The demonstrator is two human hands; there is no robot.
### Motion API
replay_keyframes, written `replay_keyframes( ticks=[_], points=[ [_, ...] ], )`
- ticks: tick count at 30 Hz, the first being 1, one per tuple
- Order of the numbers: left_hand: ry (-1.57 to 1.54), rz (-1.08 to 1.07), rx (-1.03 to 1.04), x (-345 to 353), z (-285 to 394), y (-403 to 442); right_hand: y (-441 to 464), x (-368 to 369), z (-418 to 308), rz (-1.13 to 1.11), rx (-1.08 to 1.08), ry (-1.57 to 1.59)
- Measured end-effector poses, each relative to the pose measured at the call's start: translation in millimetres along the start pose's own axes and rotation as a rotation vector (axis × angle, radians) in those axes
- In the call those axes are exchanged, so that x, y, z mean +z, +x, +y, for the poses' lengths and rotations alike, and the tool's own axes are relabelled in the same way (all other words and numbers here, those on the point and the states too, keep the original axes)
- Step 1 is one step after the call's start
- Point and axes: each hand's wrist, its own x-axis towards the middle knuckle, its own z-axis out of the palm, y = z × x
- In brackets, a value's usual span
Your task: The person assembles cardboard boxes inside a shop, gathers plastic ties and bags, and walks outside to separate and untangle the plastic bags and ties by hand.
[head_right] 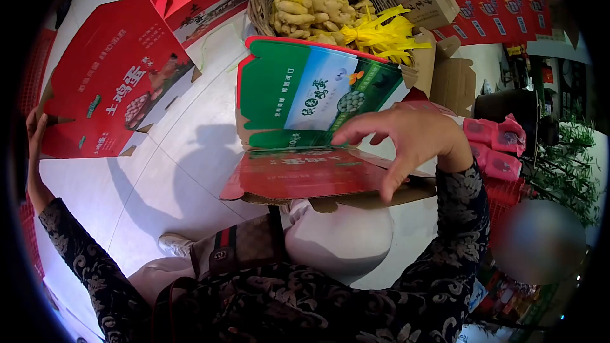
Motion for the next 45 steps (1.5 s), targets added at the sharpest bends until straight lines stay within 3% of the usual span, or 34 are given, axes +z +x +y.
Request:
replay_keyframes(
  ticks=[4,7,11,14,17,20,35,45],
  points=[
    [-0.081,-0.031,0.056,-2,5,1,-4,3,-8,0.06,-0.05,-0.142],
    [-0.083,-0.014,0.051,-1,8,1,-8,-5,-1,0.287,-0.028,-0.139],
    [-0.16,-0.133,0.066,-4,13,4,2,-10,3,0.653,0.189,-0.253],
    [-0.188,-0.13,0.081,0,24,-1,13,-13,21,0.87,0.065,-0.204],
    [-0.206,-0.164,0.057,0,37,-3,23,-16,34,0.915,0.121,-0.215],
    [-0.19,-0.177,0.036,-1,40,-3,34,-24,57,0.972,0.132,-0.733],
    [-0.105,-0.115,0.044,1,38,-5,73,-76,92,0.836,0.353,-0.711],
    [-0.172,-0.097,0.075,3,36,-4,65,-60,88,0.946,0.308,-0.726]
  ],
)
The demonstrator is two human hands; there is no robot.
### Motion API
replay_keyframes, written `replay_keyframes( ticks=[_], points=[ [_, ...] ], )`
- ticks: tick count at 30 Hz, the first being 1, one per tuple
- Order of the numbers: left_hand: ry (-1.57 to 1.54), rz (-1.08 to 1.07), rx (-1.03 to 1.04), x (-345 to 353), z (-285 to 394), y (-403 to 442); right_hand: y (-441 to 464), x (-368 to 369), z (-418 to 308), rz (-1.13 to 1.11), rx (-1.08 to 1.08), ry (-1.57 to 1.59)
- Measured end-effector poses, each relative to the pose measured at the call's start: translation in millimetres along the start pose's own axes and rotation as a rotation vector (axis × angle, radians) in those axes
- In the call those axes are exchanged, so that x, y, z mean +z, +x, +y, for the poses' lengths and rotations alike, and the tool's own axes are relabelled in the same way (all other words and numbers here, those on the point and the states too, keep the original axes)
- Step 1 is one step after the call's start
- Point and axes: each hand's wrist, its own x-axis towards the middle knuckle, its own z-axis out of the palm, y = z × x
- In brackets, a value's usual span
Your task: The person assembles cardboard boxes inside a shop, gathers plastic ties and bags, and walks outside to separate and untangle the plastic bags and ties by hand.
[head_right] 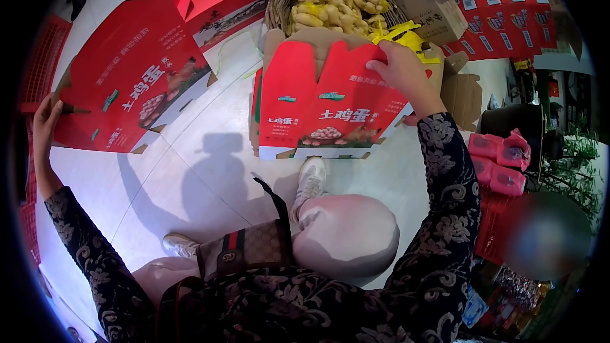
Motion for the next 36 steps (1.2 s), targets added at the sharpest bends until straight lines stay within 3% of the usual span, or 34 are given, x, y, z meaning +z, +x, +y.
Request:
replay_keyframes(
  ticks=[5,9,12,15,18,24,26,36],
  points=[
    [-0.088,-0.026,0.019,3,7,0,-14,-16,-12,-0.038,0.029,0.012],
    [-0.085,-0.02,-0.018,2,18,-4,-22,-30,-11,-0.24,-0.104,0.328],
    [-0.077,0.099,-0.054,-30,17,-14,-20,-46,-42,-0.269,-0.199,0.307],
    [0.095,0.194,-0.132,-76,18,-43,-17,-57,-92,-0.147,-0.349,0.386],
    [0.335,0.362,-0.175,-105,21,-73,-3,-68,-146,-0.176,-0.368,0.419],
    [0.647,0.591,-0.25,-102,-1,-69,97,-33,-220,0.123,-0.619,0.493],
    [0.7,0.61,-0.273,-87,6,-60,136,-34,-230,0.103,-0.593,0.434],
    [0.372,0.483,-0.213,-82,-9,-62,251,-25,-216,0.265,-0.606,0.113]
  ],
)
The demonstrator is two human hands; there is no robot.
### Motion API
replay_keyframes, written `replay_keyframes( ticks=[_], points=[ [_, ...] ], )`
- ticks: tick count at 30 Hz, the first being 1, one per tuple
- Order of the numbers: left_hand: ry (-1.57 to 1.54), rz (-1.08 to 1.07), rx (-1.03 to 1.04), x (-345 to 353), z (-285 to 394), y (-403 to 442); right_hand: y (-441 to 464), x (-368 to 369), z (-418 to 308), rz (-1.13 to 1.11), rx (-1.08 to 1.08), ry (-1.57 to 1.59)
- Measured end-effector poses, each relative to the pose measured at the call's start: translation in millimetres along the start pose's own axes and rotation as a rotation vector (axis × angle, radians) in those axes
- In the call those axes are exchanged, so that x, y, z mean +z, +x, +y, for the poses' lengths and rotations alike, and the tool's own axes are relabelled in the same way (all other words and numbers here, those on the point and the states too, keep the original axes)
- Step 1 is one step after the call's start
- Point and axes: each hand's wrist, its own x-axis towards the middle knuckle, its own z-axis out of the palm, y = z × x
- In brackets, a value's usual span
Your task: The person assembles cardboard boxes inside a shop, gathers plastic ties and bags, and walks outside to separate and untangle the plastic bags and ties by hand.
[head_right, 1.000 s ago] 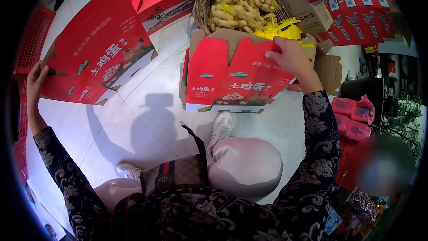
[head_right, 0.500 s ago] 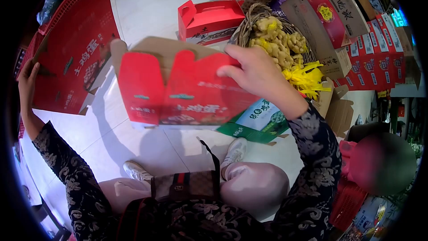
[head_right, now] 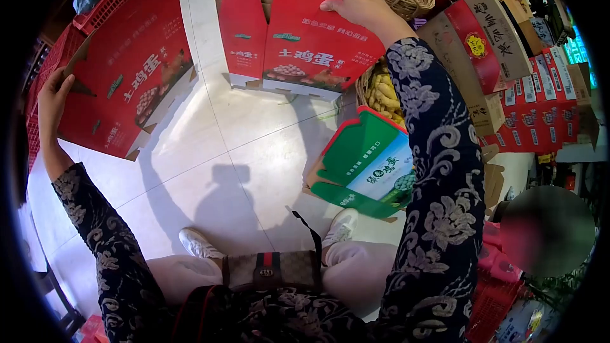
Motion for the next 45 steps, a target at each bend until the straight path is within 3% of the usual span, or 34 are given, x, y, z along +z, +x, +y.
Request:
replay_keyframes(
  ticks=[9,12,16,22,25,27,29,30,31,32,34,38,40,41,44,45],
  points=[
    [-0.418,-0.386,-0.018,5,26,-3,-6,16,4,0.026,0.179,0.011],
    [-0.509,-0.592,-0.049,4,36,-7,-8,18,4,0.045,0.136,-0.029],
    [-0.506,-0.715,0.01,5,64,-15,-15,18,3,0.038,0.066,-0.092],
    [-0.487,-0.831,0.141,15,116,-20,-30,14,-8,0.369,-0.078,-0.344],
    [-0.5,-0.843,0.231,33,145,-22,-41,-13,-18,0.302,-0.054,0.189],
    [-0.54,-0.863,0.255,50,171,-28,-70,-55,-53,-0.177,0.152,1.101],
    [-0.582,-0.874,0.245,62,203,-39,-116,-82,-87,-0.453,0.101,1.291],
    [-0.613,-0.858,0.301,70,216,-45,-133,-88,-89,-0.418,-0.225,0.826],
    [-0.622,-0.857,0.308,75,231,-52,-151,-101,-104,-0.358,-0.274,0.473],
    [-0.636,-0.86,0.321,80,248,-63,-172,-103,-111,-0.306,-0.084,0.361],
    [-0.65,-0.828,0.399,91,281,-87,-202,-115,-111,-0.409,0.238,0.391],
    [-0.78,-0.814,0.45,113,341,-120,-256,-146,-75,-0.21,0.188,0.298],
    [-0.778,-0.549,0.756,143,365,-131,-277,-168,-57,-0.168,0.253,0.224],
    [-0.629,-0.606,0.84,148,374,-132,-290,-168,-46,-0.173,0.298,0.155],
    [-0.523,-0.256,0.83,179,399,-140,-331,-145,-8,-0.104,0.453,-0.046],
    [-0.527,-0.327,0.796,198,393,-143,-344,-135,0,-0.022,0.519,-0.101]
  ],
)
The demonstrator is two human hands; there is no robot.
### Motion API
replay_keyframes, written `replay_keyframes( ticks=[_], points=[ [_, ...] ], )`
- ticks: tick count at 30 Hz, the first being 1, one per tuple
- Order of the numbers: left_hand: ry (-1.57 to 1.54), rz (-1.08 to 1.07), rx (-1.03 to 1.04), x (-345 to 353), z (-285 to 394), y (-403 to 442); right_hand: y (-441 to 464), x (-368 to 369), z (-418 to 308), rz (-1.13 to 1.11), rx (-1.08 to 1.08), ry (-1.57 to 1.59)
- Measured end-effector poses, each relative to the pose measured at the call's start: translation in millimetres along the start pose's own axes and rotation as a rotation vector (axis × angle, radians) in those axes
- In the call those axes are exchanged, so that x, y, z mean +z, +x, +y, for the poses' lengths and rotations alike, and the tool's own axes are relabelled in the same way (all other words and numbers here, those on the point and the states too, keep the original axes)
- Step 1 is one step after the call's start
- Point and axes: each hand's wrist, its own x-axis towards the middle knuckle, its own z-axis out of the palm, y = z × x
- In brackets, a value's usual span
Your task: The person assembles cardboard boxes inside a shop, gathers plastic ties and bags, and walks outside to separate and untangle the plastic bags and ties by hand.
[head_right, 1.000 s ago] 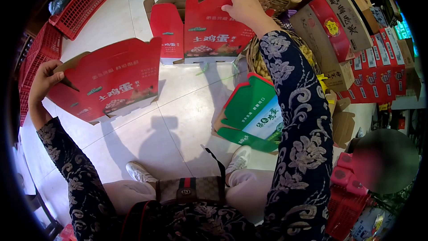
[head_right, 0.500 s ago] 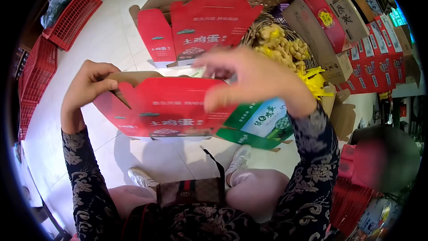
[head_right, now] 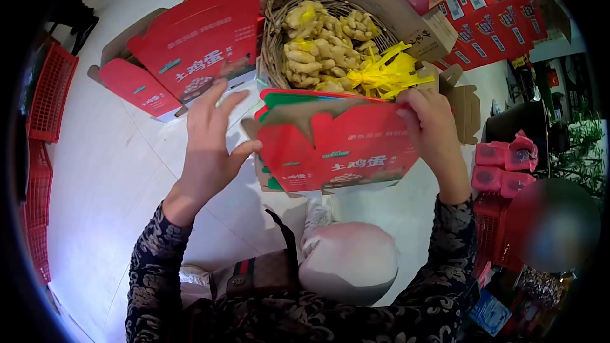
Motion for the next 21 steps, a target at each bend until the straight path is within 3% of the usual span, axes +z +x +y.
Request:
replay_keyframes(
  ticks=[3,5,7,11,14,17,21],
  points=[
    [-0.288,0.027,-0.193,62,-39,-22,-17,34,38,0.136,0.14,-0.18],
    [-0.409,-0.204,-0.354,85,-46,-24,-16,49,32,0.192,0.156,-0.326],
    [-0.497,-0.35,-0.426,109,-51,-25,0,61,28,0.024,0.121,-0.183],
    [-0.995,-0.181,-0.748,153,-61,-29,45,96,65,0.025,0.009,-0.152],
    [-1.069,-0.3,-0.842,162,-70,-38,67,92,73,-0.568,0.425,0.104],
    [-1.165,-0.326,-0.879,167,-73,-44,61,91,80,-0.492,0.358,0.372],
    [-1.195,-0.338,-0.839,170,-82,-49,35,50,86,-0.135,0.223,0.574]
  ],
)
